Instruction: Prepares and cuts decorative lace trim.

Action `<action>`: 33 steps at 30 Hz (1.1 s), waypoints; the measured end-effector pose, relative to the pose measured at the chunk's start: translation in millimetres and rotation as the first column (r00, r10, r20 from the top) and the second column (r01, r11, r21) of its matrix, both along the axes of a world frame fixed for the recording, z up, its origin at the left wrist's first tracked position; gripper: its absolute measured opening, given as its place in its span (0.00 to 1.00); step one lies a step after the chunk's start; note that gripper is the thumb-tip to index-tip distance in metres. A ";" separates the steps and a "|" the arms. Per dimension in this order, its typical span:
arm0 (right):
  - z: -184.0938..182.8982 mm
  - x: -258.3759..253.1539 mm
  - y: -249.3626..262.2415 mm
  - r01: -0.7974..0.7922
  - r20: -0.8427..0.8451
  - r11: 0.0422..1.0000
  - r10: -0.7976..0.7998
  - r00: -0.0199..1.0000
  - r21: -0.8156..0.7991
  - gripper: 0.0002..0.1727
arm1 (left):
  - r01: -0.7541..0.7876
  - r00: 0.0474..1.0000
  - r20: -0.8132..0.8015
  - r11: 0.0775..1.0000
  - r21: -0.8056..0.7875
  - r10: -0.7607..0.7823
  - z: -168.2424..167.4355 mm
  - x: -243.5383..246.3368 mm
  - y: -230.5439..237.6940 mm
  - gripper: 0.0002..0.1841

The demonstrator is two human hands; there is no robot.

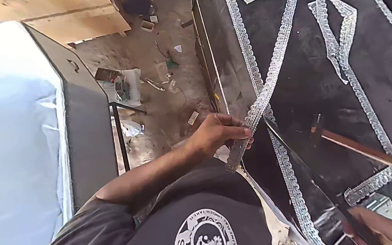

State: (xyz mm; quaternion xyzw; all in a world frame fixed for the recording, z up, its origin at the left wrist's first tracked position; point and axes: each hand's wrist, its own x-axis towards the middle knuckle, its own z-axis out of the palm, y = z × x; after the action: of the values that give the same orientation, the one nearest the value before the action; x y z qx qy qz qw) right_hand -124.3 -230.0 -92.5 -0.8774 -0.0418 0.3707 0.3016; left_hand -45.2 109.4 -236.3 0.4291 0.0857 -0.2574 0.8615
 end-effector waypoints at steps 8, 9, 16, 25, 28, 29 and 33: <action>-12.7 51.5 20.9 -0.170 0.125 0.981 0.158 0.979 0.090 0.42 | 0.033 0.999 -0.014 0.997 -0.066 -0.034 5.5 0.9 -1.5 0.05; -15.2 57.3 20.3 -0.202 0.140 0.974 0.186 0.973 0.107 0.41 | 0.031 0.999 -0.010 0.997 -0.068 -0.032 6.6 1.6 -1.4 0.05; -29.7 82.8 15.6 -0.311 0.155 0.945 0.294 0.943 0.103 0.40 | 0.027 1.000 -0.009 0.997 -0.067 -0.028 2.9 2.8 5.7 0.03; -49.6 101.3 21.2 -0.312 0.208 0.933 0.274 0.939 0.180 0.39 | -0.019 0.999 -0.032 0.998 -0.059 0.017 8.0 2.2 13.6 0.05; -48.8 105.5 23.9 -0.312 0.191 0.935 0.280 0.941 0.167 0.37 | -0.024 0.999 -0.025 0.998 -0.060 0.023 7.1 2.3 15.4 0.05; -48.4 106.2 24.6 -0.313 0.194 0.938 0.282 0.939 0.147 0.36 | -0.028 0.999 -0.028 0.998 -0.058 0.026 6.7 2.2 16.0 0.05; -48.8 104.2 27.7 -0.305 0.212 0.946 0.277 0.937 0.110 0.29 | -0.054 0.998 -0.024 0.998 -0.045 0.053 3.1 3.2 20.4 0.04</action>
State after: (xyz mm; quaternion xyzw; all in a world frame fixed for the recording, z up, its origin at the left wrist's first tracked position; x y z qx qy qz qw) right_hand -20.1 -202.3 -141.4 -0.8698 -0.2268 0.3202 0.2992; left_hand -42.1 129.7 -233.2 0.4039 0.1008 -0.2410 0.8767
